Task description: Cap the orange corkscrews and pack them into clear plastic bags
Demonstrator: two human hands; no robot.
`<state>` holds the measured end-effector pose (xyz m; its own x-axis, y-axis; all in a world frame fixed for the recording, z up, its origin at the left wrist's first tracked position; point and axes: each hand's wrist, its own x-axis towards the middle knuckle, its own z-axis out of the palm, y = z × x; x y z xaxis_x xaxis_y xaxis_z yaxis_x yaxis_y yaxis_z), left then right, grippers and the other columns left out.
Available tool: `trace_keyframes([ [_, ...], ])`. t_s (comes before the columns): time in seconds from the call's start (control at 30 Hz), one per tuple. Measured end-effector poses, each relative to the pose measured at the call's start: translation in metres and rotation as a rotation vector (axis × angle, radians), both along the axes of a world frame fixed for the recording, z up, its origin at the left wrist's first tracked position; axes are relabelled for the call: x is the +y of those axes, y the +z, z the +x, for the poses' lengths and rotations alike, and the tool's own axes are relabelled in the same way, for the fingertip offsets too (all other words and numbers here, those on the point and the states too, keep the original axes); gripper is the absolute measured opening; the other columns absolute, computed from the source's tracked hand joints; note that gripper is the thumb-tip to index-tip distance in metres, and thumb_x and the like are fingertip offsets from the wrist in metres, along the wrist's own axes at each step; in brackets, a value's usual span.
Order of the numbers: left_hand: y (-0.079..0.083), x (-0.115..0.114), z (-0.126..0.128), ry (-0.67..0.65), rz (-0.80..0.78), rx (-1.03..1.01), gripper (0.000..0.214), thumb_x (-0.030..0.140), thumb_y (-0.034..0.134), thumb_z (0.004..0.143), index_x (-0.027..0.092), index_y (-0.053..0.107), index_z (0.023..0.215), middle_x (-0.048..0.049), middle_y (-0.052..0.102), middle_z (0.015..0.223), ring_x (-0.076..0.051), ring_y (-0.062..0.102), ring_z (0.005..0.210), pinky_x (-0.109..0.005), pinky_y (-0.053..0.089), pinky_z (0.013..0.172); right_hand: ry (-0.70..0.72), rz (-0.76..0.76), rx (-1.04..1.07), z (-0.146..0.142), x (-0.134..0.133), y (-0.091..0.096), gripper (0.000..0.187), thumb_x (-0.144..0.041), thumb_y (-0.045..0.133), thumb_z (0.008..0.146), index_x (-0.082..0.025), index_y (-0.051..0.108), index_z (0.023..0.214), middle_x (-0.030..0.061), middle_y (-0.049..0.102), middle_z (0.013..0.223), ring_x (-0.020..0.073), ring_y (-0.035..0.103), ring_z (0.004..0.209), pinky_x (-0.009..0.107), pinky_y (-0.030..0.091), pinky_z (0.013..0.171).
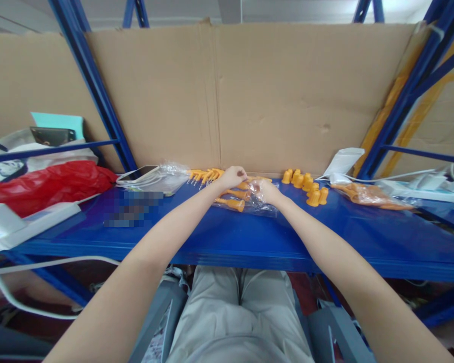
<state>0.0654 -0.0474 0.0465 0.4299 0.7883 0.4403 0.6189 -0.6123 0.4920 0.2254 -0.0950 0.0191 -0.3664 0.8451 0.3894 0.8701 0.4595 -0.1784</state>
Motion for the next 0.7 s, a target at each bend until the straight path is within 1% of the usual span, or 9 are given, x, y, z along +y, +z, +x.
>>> trace_keyframes([
  [0.13, -0.005, 0.002, 0.0, 0.031, -0.005, -0.032, 0.016, 0.012, 0.054, 0.08, 0.013, 0.068, 0.088, -0.0078, 0.072, 0.099, -0.019, 0.065, 0.095, -0.031, 0.049, 0.09, -0.167, -0.037, -0.13, -0.008, -0.016, 0.006, 0.032, -0.008, 0.048, 0.085, -0.014, 0.07, 0.107, 0.0161, 0.072, 0.108, 0.0269, 0.067, 0.105, 0.028, 0.05, 0.081],
  [0.23, -0.015, 0.003, -0.005, 0.086, -0.071, -0.081, 0.027, 0.012, 0.05, 0.083, 0.013, 0.065, 0.105, -0.01, 0.069, 0.115, -0.02, 0.062, 0.107, -0.032, 0.046, 0.097, -0.206, -0.061, -0.164, -0.01, -0.019, 0.005, 0.032, -0.012, 0.048, 0.087, -0.013, 0.07, 0.109, 0.0172, 0.071, 0.111, 0.0276, 0.066, 0.108, 0.03, 0.051, 0.084],
  [0.3, -0.024, 0.003, -0.011, 0.118, -0.15, -0.088, 0.031, 0.014, 0.048, 0.086, 0.013, 0.062, 0.114, -0.0116, 0.066, 0.12, -0.021, 0.061, 0.109, -0.032, 0.046, 0.096, -0.199, -0.06, -0.147, -0.008, -0.015, 0.001, 0.033, -0.013, 0.046, 0.088, -0.013, 0.069, 0.111, 0.0178, 0.07, 0.113, 0.0278, 0.066, 0.109, 0.032, 0.051, 0.086],
  [0.37, -0.033, 0.003, -0.017, 0.124, -0.198, -0.079, 0.032, 0.018, 0.048, 0.087, 0.012, 0.061, 0.116, -0.0127, 0.066, 0.121, -0.022, 0.061, 0.11, -0.032, 0.045, 0.097, -0.131, -0.041, -0.114, -0.004, -0.006, -0.006, 0.036, -0.012, 0.045, 0.087, -0.012, 0.069, 0.113, 0.019, 0.07, 0.114, 0.0287, 0.065, 0.109, 0.036, 0.051, 0.089],
  [0.4, -0.036, 0.003, -0.02, 0.126, -0.21, -0.069, 0.031, 0.018, 0.048, 0.087, 0.012, 0.062, 0.113, -0.0128, 0.066, 0.12, -0.022, 0.061, 0.111, -0.032, 0.045, 0.098, -0.066, -0.017, -0.094, -0.001, 0.0, -0.01, 0.038, -0.009, 0.046, 0.084, -0.011, 0.068, 0.114, 0.0191, 0.069, 0.116, 0.0289, 0.064, 0.11, 0.038, 0.051, 0.091],
  [0.5, -0.042, 0.003, -0.027, 0.126, -0.209, -0.047, 0.028, 0.019, 0.045, 0.088, 0.014, 0.064, 0.108, -0.0107, 0.067, 0.117, -0.022, 0.06, 0.11, -0.032, 0.044, 0.099, 0.212, 0.096, 0.004, 0.007, 0.02, -0.021, 0.046, -0.003, 0.047, 0.072, -0.011, 0.068, 0.112, 0.0163, 0.068, 0.119, 0.0274, 0.061, 0.115, 0.044, 0.045, 0.101],
  [0.57, -0.043, 0.005, -0.03, 0.137, -0.191, -0.045, 0.028, 0.018, 0.042, 0.088, 0.015, 0.064, 0.106, -0.0099, 0.068, 0.115, -0.022, 0.06, 0.111, -0.032, 0.043, 0.099, 0.344, 0.131, 0.088, 0.013, 0.031, -0.026, 0.05, -0.003, 0.046, 0.068, -0.012, 0.068, 0.112, 0.0149, 0.067, 0.121, 0.0271, 0.059, 0.117, 0.047, 0.043, 0.103],
  [0.63, -0.043, 0.007, -0.032, 0.164, -0.172, -0.041, 0.027, 0.018, 0.041, 0.089, 0.015, 0.064, 0.103, -0.0101, 0.067, 0.114, -0.022, 0.059, 0.111, -0.033, 0.043, 0.1, 0.416, 0.126, 0.126, 0.017, 0.038, -0.029, 0.05, -0.003, 0.047, 0.067, -0.014, 0.069, 0.11, 0.0142, 0.068, 0.12, 0.0271, 0.059, 0.118, 0.047, 0.043, 0.103],
  [0.7, -0.043, 0.009, -0.033, 0.211, -0.149, -0.04, 0.026, 0.017, 0.04, 0.088, 0.015, 0.063, 0.101, -0.0104, 0.068, 0.113, -0.023, 0.06, 0.11, -0.033, 0.044, 0.098, 0.416, 0.115, 0.13, 0.02, 0.037, -0.029, 0.048, -0.003, 0.05, 0.066, -0.016, 0.068, 0.109, 0.0136, 0.068, 0.119, 0.0272, 0.059, 0.118, 0.047, 0.043, 0.102],
])
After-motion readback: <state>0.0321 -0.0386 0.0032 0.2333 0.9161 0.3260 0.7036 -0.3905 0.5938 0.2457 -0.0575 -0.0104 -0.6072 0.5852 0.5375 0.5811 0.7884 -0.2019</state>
